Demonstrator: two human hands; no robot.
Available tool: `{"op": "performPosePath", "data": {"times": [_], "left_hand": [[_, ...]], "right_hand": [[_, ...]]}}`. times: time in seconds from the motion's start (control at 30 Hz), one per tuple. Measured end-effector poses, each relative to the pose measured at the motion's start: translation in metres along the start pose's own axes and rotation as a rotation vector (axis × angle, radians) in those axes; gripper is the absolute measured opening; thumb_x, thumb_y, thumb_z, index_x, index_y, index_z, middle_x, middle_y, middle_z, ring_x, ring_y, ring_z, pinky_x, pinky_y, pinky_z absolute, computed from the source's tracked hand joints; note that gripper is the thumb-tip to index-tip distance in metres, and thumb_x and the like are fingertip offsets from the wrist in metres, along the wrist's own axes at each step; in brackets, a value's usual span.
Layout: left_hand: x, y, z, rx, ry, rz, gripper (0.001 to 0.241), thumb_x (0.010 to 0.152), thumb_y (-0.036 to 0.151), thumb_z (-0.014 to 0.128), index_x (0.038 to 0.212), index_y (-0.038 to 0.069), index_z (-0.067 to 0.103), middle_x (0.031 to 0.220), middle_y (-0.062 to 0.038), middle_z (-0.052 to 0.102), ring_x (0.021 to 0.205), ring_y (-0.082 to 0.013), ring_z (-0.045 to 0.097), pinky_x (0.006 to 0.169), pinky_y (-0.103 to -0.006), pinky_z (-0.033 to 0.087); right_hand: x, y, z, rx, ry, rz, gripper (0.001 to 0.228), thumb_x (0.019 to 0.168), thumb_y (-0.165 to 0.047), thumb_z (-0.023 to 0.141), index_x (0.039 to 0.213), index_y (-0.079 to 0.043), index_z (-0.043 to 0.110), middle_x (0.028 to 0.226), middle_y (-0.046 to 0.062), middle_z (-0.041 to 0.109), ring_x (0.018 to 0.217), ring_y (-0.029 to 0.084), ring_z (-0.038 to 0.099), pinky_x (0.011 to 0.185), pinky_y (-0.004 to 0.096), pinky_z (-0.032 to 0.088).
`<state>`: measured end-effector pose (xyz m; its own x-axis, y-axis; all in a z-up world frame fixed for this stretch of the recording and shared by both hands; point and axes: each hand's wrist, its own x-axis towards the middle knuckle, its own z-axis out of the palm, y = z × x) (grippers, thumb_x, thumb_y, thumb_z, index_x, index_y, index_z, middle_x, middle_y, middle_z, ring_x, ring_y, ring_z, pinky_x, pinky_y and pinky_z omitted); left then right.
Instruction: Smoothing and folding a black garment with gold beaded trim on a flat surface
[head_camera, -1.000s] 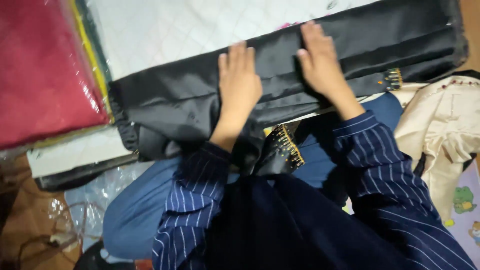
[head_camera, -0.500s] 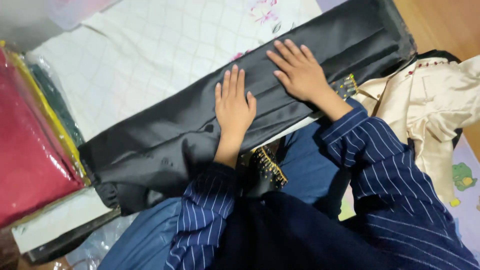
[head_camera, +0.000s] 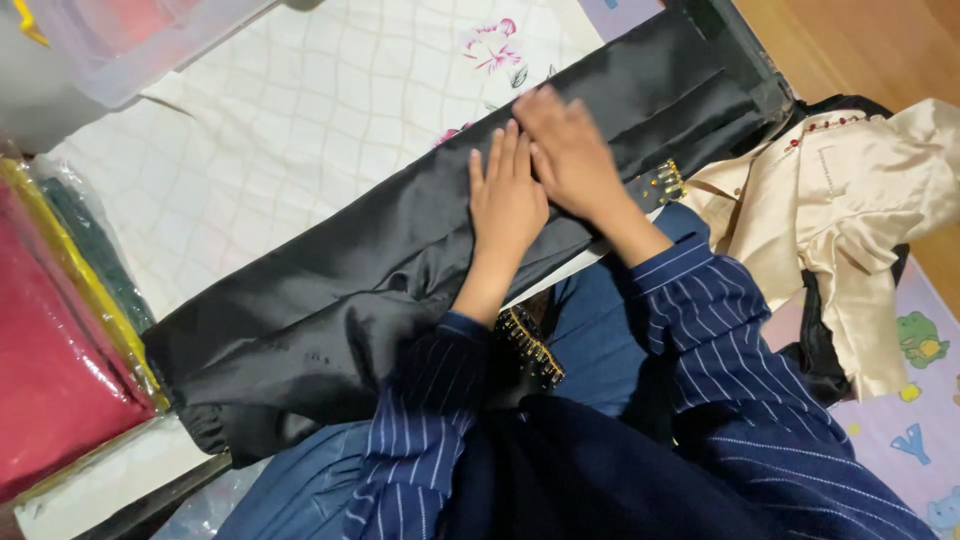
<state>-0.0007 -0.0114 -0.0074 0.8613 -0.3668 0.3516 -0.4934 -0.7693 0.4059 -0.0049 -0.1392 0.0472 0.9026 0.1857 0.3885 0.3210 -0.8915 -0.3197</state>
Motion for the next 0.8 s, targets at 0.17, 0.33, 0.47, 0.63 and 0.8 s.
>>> {"op": "performPosePath", "data": {"times": [0.17,0.33,0.47,0.63,0.8], "left_hand": [[-0.008,-0.004,0.004,0.112,0.063,-0.027,0.06,0.091,0.022,0.061,0.149,0.009,0.052,0.159,-0.008,0.047,0.148,-0.0248,0.045,0.121,-0.0462,0.034],[-0.022,-0.032,-0.019,0.216,0.072,-0.056,0.066,0.097,0.047,0.063,0.154,0.018,0.05,0.164,-0.006,0.04,0.149,-0.0287,0.044,0.12,-0.0489,0.035],[-0.044,-0.062,-0.044,0.341,-0.019,-0.104,0.072,0.101,0.057,0.058,0.161,0.021,0.041,0.168,-0.007,0.028,0.153,-0.0283,0.036,0.122,-0.0479,0.033],[-0.07,-0.068,-0.104,0.27,-0.074,-0.082,0.06,0.1,0.05,0.06,0.144,0.01,0.061,0.158,-0.01,0.046,0.148,-0.0294,0.039,0.118,-0.0532,0.03],[-0.085,-0.072,-0.129,0.258,-0.046,-0.235,0.054,0.102,0.028,0.057,0.15,0.006,0.048,0.161,-0.012,0.041,0.15,-0.0304,0.039,0.12,-0.0553,0.031]], "right_hand": [[-0.011,0.031,0.018,-0.15,-0.171,0.071,0.053,0.107,-0.034,0.049,0.156,-0.016,0.05,0.165,0.004,0.04,0.152,0.024,0.032,0.121,0.047,0.026],[-0.009,0.059,0.023,-0.248,-0.142,0.147,0.053,0.111,-0.041,0.046,0.159,-0.02,0.047,0.165,0.006,0.037,0.152,0.029,0.03,0.118,0.054,0.027],[-0.011,0.064,0.023,-0.323,-0.063,0.194,0.054,0.11,-0.032,0.053,0.159,-0.01,0.048,0.163,0.011,0.042,0.149,0.032,0.034,0.117,0.055,0.024],[-0.017,0.021,0.003,-0.236,0.017,0.073,0.05,0.101,-0.005,0.069,0.148,0.011,0.058,0.156,0.03,0.047,0.144,0.046,0.039,0.115,0.062,0.019],[-0.003,-0.097,-0.011,0.246,-0.077,-0.081,0.056,0.094,-0.001,0.061,0.149,0.002,0.05,0.158,0.024,0.046,0.149,0.043,0.037,0.121,0.06,0.022]]}}
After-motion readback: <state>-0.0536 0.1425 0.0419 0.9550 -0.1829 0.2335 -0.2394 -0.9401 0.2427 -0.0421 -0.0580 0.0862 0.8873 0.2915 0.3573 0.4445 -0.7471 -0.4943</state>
